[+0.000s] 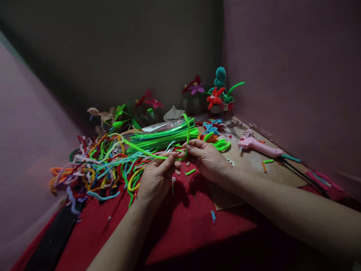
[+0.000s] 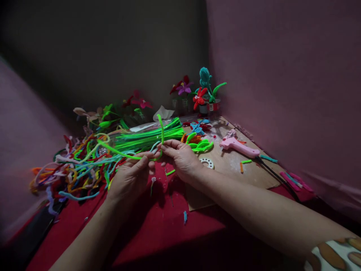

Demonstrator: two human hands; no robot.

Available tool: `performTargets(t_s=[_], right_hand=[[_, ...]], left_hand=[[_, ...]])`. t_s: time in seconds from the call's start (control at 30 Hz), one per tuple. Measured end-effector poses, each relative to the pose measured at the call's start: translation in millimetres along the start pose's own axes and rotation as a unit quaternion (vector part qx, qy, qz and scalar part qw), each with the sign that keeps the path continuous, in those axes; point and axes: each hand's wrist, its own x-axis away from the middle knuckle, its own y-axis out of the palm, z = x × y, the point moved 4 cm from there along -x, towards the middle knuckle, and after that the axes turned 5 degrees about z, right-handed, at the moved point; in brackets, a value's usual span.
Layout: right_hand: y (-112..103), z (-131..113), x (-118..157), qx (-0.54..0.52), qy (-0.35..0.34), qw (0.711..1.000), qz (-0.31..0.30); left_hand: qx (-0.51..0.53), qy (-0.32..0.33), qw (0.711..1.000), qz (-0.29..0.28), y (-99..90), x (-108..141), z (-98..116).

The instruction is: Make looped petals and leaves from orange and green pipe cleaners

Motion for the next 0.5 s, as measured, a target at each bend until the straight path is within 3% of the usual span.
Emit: performTargets(t_s=[0.33, 0.5], right_hand=[[-1.6, 3.8, 6.9, 0.155, 0.038, 0.986, -0.048], [0.0, 3.4, 8.1, 0.226, 0.031, 0.973, -0.035]], left_hand=[[-0.075, 0.056, 0.995, 0.031, 1.1, 6.8, 11.2], [-0.091, 0.049, 0.995, 0.007, 2.3, 7.3, 9.2]])
